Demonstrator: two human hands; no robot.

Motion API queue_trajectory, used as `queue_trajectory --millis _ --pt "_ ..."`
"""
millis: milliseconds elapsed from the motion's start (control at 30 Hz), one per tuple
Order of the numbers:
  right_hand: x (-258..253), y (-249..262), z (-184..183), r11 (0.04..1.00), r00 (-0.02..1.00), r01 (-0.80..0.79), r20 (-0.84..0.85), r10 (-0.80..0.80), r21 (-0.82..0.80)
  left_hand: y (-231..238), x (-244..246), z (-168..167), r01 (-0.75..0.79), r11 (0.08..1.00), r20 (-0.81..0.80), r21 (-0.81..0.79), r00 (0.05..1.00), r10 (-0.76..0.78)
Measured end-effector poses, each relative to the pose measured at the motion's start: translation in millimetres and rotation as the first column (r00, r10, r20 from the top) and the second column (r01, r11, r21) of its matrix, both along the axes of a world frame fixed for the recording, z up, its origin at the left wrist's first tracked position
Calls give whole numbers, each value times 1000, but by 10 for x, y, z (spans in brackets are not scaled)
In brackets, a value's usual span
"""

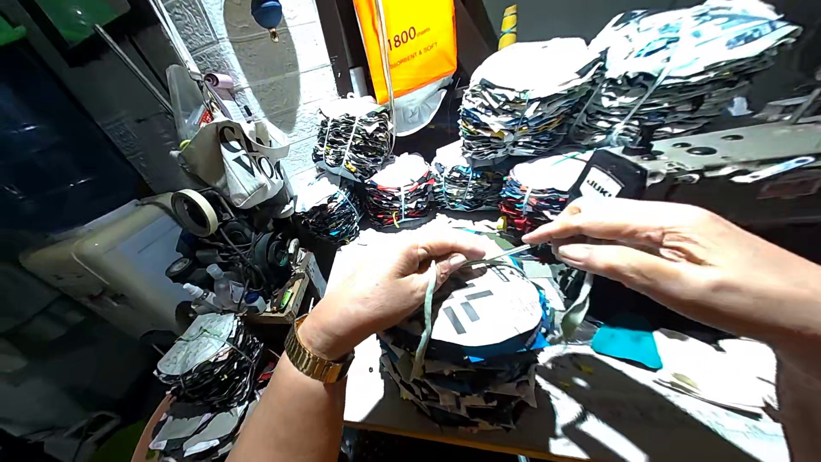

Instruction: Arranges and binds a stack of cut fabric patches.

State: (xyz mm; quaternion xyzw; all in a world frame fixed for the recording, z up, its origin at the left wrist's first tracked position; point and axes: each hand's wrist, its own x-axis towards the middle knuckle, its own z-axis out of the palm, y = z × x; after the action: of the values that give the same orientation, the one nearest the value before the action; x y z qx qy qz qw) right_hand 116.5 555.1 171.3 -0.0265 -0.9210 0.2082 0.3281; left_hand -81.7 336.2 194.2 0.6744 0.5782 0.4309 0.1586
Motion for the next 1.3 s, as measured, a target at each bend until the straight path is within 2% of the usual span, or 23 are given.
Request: queue_trajectory --millis 100,267,367,533,633,833,1033,1100,1300 --pt "-128 -28 56 986 993 14 -122 6 168 40 49 -49 -20 1000 110 22 994 18" --pt "-386 -75 143 935 976 -62 -173 129 350 54 66 -133 -89 993 281 82 958 63" --pt "-502 -121 91 946 970 -78 -196 146 314 50 76 -153 -131 986 325 99 941 92" --pt "-528 -251 -10 981 974 7 -222 36 193 48 67 -173 -143 983 343 114 935 96" --pt "-495 -291 -35 993 986 -18 -163 37 113 62 46 -199 -130 981 369 141 927 69" --pt "-402 -323 -44 992 988 -99 -106 107 85 66 68 -240 -163 974 407 160 909 86" --pt "-406 -358 -4 970 986 -169 -43 164 -173 72 95 -223 -163 977 407 137 908 94" --pt "-394 -338 -20 974 986 -164 -61 156 -155 72 94 -223 -168 976 416 136 904 98" --pt "-318 -308 -141 993 972 -78 -213 95 88 108 53 -251 -183 972 412 147 905 108"
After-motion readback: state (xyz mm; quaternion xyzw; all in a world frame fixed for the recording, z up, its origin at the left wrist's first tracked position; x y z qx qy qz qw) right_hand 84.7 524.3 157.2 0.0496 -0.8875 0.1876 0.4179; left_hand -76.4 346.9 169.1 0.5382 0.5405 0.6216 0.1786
